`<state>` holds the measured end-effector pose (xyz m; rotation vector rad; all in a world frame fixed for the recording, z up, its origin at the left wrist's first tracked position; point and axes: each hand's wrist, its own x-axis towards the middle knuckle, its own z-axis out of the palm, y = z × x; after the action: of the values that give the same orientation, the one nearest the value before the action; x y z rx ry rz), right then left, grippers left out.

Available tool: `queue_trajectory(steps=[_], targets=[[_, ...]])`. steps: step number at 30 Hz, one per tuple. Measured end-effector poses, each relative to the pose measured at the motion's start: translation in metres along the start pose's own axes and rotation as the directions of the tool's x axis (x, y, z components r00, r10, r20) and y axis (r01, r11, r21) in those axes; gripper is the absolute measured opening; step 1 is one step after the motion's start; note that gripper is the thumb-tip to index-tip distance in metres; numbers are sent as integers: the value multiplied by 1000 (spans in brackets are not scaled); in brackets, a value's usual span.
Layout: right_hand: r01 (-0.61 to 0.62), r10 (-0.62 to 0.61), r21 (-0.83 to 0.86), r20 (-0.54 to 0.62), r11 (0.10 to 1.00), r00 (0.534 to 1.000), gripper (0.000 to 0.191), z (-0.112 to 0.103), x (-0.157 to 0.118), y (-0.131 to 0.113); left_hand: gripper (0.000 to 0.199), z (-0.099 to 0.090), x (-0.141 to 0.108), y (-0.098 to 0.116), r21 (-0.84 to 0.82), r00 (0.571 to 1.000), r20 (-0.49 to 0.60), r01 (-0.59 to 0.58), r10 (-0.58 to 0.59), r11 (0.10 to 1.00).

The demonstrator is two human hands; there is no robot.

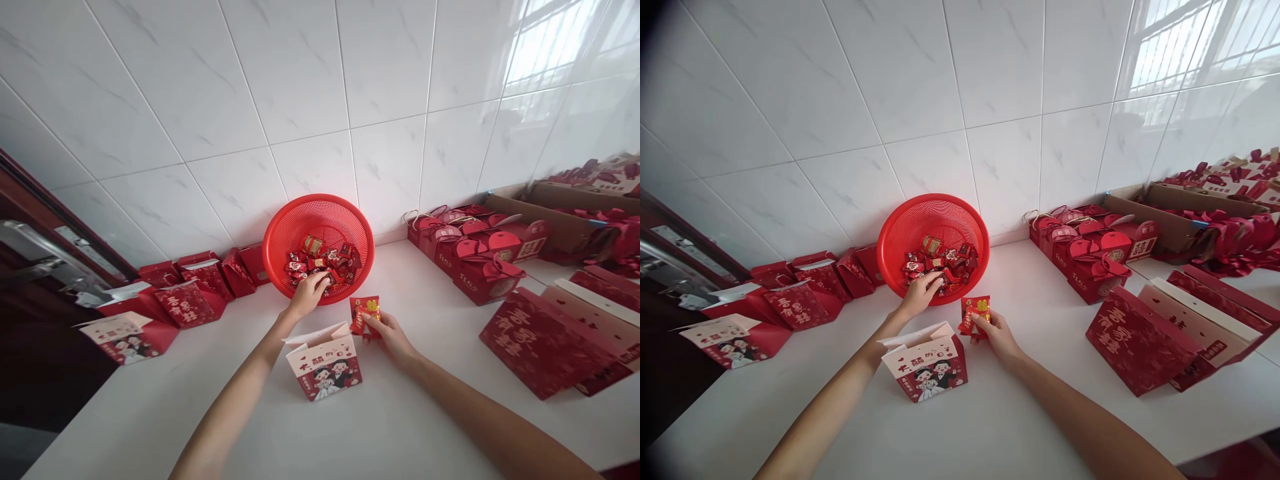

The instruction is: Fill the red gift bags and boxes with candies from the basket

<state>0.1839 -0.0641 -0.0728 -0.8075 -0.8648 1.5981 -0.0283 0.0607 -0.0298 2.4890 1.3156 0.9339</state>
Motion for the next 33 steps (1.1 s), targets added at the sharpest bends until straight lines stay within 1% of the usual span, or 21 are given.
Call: queue_trajectory(steps=[5,10,13,17,20,24,26,29,31,33], targets=[[-1,1,-8,-6,1000,1000,43,0,0,-1,38,-4,-1,4,-41,999,-24,48,-49,998],[6,-6,-36,7,999,1000,45,-2,0,-1,37,-5,-3,4,-42,997,-41,61,-62,997],[14,-14,-54,7,998,1000,45,-2,0,0,37,-4,-2,3,-20,998,-25,53,-54,998],[11,-11,-59,4,998,1000,44,-2,1,0,39,-7,4,1,32,998,27,53,-54,998],[9,-9,-50,4,999,1000,44,-2,1,-1,40,-19,12,-4,30,998,18,56,-57,998],[11,-11,-43,7,999,1000,43,-3,1,1,34,-50,17,-15,23,994,-79,75,-73,997],[12,-12,-42,9,999,1000,43,-4,2,3,30,-66,15,-21,52,991,-100,94,-88,994],[12,-12,-44,13,999,1000,43,-5,3,5,30,-82,9,-26,96,994,-55,97,-92,991],[12,-12,-45,16,999,1000,43,-6,3,5,37,-87,4,-27,126,996,0,86,-87,988],[13,-12,-47,19,999,1000,43,-6,3,4,43,-86,1,-27,164,995,50,76,-86,984]])
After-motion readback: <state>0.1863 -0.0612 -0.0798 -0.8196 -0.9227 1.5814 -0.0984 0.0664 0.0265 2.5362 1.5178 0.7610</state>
